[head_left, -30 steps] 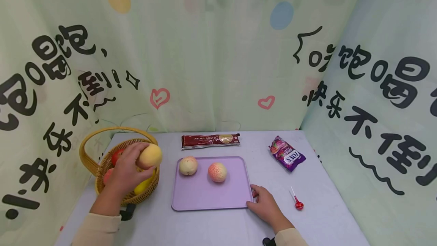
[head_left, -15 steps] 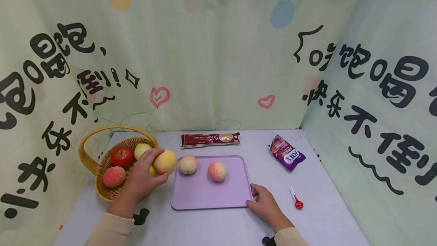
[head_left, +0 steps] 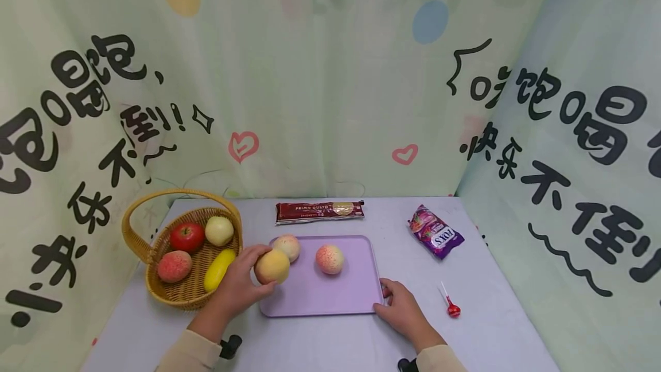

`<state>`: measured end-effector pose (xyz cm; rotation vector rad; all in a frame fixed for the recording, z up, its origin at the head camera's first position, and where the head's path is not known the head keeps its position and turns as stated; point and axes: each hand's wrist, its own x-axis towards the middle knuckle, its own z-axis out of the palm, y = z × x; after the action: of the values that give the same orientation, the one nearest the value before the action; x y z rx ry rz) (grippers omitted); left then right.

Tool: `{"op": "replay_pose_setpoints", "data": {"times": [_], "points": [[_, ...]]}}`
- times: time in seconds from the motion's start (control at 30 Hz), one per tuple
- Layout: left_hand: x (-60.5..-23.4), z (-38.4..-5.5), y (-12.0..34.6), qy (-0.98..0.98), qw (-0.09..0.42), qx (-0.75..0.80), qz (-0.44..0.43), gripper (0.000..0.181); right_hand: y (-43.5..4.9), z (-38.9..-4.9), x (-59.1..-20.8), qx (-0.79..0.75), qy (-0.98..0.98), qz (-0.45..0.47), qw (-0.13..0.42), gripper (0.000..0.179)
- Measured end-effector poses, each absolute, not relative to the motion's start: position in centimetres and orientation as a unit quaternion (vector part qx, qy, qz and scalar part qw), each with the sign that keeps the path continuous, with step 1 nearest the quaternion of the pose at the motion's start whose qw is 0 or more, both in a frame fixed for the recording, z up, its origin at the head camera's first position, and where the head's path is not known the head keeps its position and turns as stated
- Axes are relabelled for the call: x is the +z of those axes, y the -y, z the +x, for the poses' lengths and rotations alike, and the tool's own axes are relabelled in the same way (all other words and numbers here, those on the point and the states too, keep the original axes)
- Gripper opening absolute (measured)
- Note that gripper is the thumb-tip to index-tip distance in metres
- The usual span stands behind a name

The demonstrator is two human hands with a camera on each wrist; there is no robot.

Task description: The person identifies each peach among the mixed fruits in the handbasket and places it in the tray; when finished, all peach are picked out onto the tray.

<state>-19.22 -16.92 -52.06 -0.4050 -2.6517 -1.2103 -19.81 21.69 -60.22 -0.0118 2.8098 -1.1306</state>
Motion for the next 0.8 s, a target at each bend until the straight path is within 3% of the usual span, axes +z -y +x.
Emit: {"op": "replay_pose_setpoints", "data": {"times": [0.8], "points": [[-57.7, -18.7, 15.4, 0.893, 0.033, -0.44, -0.084, 0.07, -21.9, -20.1, -60.8, -0.371, -0.927, -0.005, 0.059, 0.064]]}}
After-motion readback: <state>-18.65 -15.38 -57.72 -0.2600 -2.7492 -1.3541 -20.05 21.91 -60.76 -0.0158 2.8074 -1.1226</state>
